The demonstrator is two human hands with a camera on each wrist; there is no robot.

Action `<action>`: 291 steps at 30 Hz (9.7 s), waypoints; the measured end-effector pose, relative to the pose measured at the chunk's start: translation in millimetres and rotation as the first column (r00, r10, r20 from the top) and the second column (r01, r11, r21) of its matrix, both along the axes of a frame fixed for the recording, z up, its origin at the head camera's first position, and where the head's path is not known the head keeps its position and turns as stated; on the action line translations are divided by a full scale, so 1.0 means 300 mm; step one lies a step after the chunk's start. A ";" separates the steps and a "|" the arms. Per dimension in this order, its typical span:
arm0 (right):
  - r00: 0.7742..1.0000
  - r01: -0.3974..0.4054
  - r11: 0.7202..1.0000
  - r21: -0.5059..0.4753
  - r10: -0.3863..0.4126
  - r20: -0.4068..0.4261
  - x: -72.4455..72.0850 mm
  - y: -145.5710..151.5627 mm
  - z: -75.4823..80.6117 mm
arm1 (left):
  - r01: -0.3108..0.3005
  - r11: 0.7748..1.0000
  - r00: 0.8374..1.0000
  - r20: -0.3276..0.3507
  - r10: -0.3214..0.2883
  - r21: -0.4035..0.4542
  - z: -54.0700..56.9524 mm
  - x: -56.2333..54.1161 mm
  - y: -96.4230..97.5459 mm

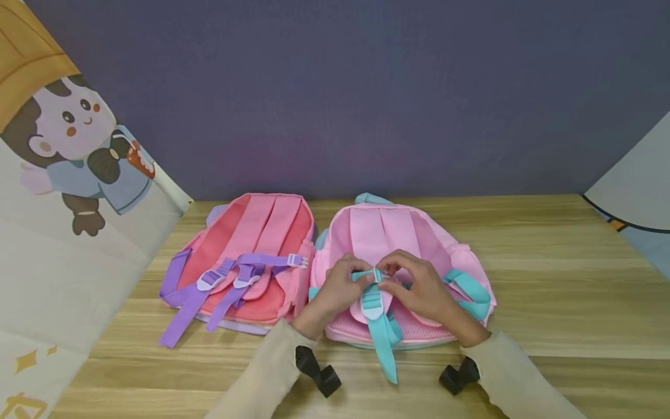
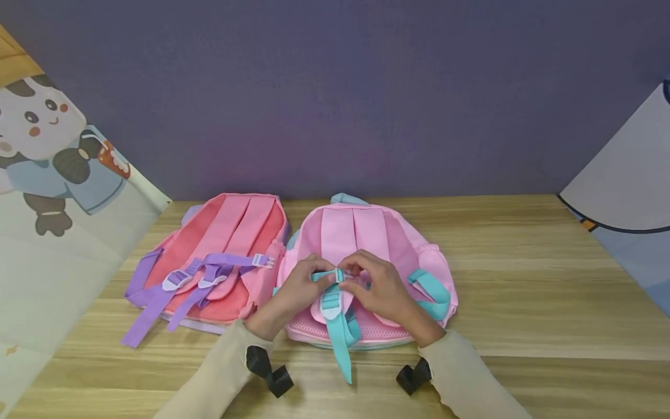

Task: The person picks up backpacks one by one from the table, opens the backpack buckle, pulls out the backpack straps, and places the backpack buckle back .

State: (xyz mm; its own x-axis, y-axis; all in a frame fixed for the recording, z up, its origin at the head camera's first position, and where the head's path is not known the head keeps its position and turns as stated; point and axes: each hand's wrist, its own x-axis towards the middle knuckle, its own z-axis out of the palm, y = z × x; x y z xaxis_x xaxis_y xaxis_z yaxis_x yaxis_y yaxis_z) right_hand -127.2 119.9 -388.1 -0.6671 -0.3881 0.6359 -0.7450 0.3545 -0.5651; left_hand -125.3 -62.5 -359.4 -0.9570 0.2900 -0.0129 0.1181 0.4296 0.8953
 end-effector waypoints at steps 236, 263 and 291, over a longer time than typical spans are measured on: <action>0.998 -0.044 0.976 0.214 0.035 0.042 -0.007 0.031 0.026 | -0.041 0.955 0.920 -0.383 -0.079 -0.294 -0.025 0.006 0.005; 0.997 -0.072 0.991 0.116 0.072 0.005 -0.017 0.031 0.014 | -0.051 0.988 0.981 -0.192 0.022 -0.149 0.000 0.000 0.024; 0.997 -0.032 0.985 0.172 0.018 0.081 -0.012 0.032 0.026 | 0.037 0.963 0.972 -0.215 -0.097 -0.266 0.014 -0.007 -0.005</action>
